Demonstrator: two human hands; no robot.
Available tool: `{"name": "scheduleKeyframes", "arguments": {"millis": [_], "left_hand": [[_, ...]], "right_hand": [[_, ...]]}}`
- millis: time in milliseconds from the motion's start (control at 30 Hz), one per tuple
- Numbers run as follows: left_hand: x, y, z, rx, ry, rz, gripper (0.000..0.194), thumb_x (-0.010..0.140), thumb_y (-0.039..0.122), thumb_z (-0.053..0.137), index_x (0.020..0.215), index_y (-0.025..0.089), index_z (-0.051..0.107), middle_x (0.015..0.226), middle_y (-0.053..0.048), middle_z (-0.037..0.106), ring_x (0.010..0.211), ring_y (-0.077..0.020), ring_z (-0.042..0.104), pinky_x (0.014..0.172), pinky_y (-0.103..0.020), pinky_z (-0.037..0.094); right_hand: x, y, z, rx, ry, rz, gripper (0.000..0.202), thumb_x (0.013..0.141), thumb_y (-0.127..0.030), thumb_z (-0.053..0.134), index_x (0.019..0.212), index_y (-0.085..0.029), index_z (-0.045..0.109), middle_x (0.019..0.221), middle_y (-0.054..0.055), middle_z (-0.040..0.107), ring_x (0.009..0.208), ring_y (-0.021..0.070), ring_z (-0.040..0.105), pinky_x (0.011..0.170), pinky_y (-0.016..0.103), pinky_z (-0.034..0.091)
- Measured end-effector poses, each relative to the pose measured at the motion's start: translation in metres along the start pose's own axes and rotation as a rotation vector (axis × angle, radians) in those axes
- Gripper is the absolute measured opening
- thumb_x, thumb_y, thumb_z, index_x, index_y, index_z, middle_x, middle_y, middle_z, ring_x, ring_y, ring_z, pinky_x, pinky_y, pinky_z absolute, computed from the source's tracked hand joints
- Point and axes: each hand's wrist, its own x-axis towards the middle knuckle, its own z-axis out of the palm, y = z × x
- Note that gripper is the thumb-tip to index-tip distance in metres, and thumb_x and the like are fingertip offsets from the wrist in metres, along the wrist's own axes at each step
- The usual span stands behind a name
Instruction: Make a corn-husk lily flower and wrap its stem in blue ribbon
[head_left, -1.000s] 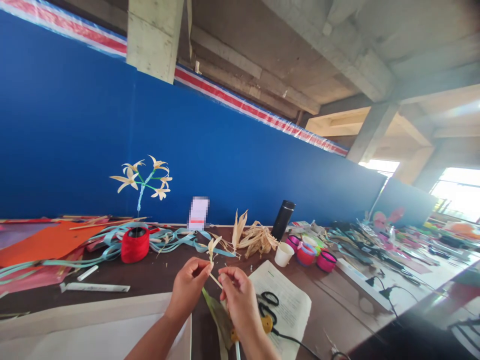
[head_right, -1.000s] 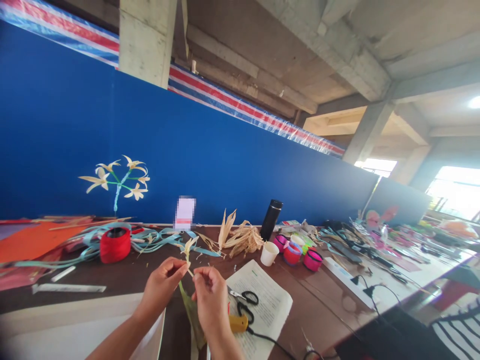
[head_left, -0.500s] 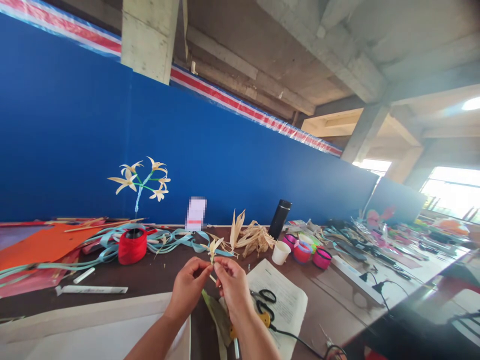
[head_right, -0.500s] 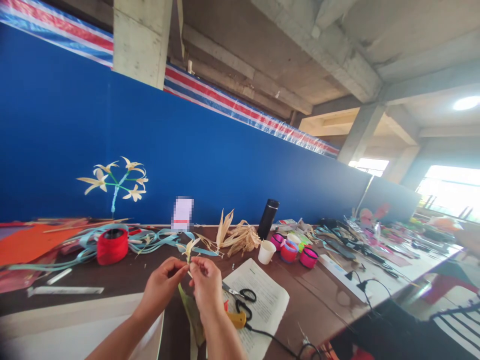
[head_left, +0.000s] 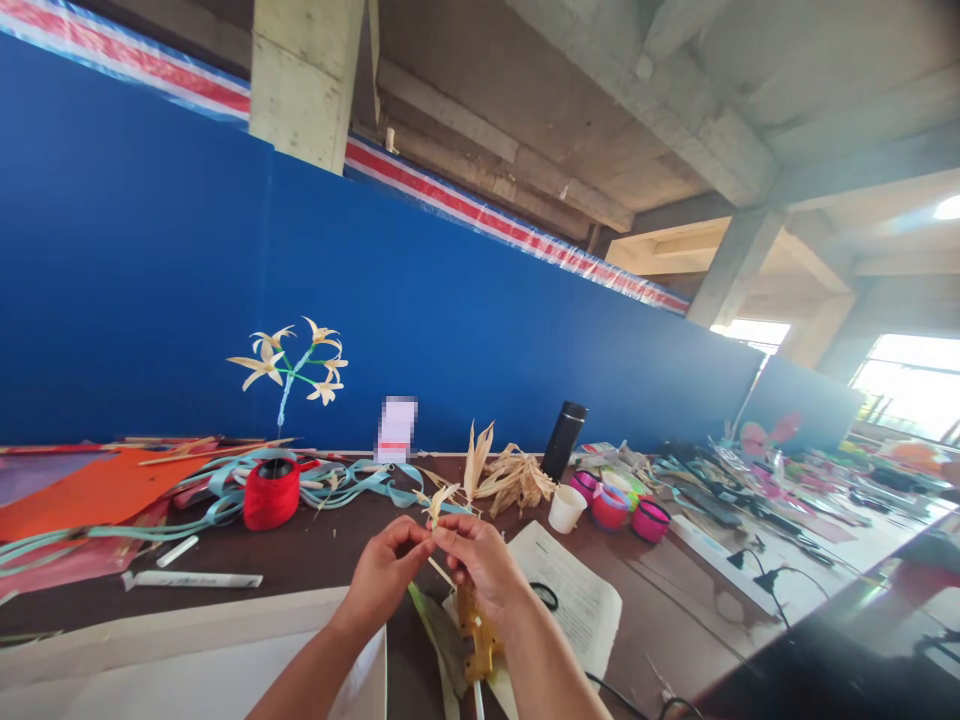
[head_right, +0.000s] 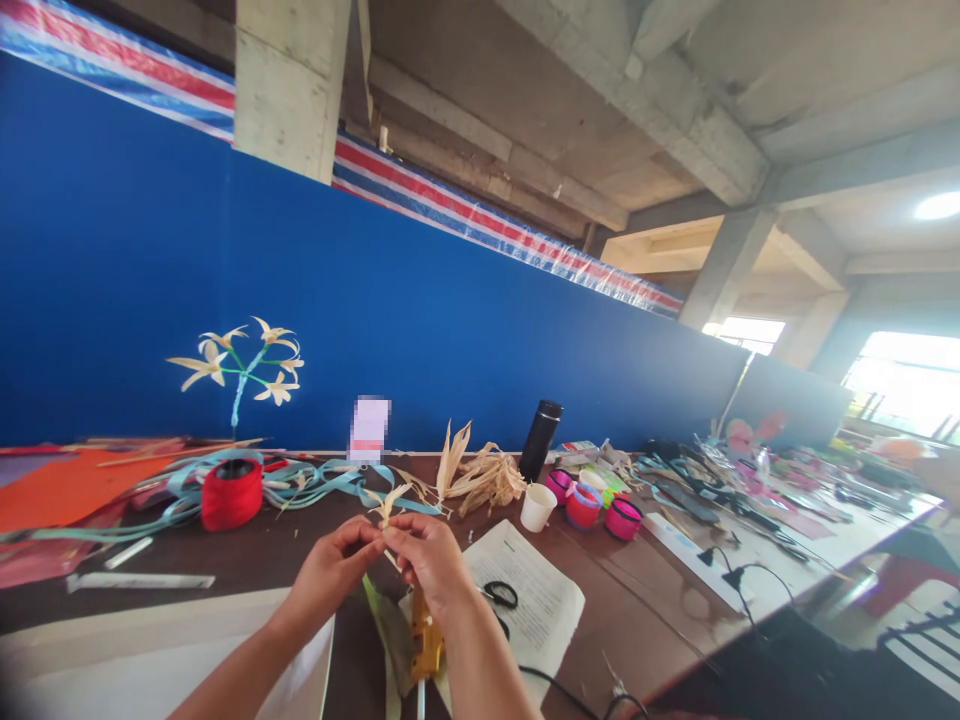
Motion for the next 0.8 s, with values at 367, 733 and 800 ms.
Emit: {"name": "scheduleKeyframes", "arguments": {"millis": [367, 733, 800], "left_hand": [[-0.001, 0.006, 0.0, -0.114, -0.057, -0.074, 0.027, 0.072, 0.042, 0.064, 0.064, 0.017, 0.06, 0.064, 0.004, 0.051, 0.048, -0.0071, 0.041, 0.047, -0.019, 0.034], [-0.001, 0.009, -0.001, 0.021, -0.055, 0.006, 0.024, 0.074, 0.039, 0.061, 0.062, 0.017, 0.06, 0.066, 0.001, 0.053, 0.064, -0.0139, 0.05, 0.061, -0.023, 0.04], [-0.001, 0.007, -0.001, 0.039, -0.052, 0.025, 0.024, 0.074, 0.038, 0.061, 0.061, 0.018, 0.06, 0.066, 0.001, 0.053, 0.065, -0.0142, 0.05, 0.062, -0.024, 0.04]], "right_hand": [[-0.001, -0.008, -0.004, 0.074, -0.118, 0.045, 0.029, 0.061, -0.035, 0.078, 0.078, -0.015, 0.067, 0.058, -0.006, 0.052, 0.046, 0.0031, 0.035, 0.041, 0.016, 0.02], [0.002, 0.004, -0.006, 0.078, -0.086, 0.014, 0.029, 0.061, -0.038, 0.077, 0.071, -0.015, 0.061, 0.055, -0.006, 0.049, 0.046, 0.004, 0.035, 0.042, 0.016, 0.021], [0.003, 0.006, -0.006, 0.055, -0.067, 0.0, 0.03, 0.061, -0.038, 0.077, 0.07, -0.014, 0.061, 0.053, -0.006, 0.048, 0.045, 0.0038, 0.034, 0.042, 0.016, 0.021]]}}
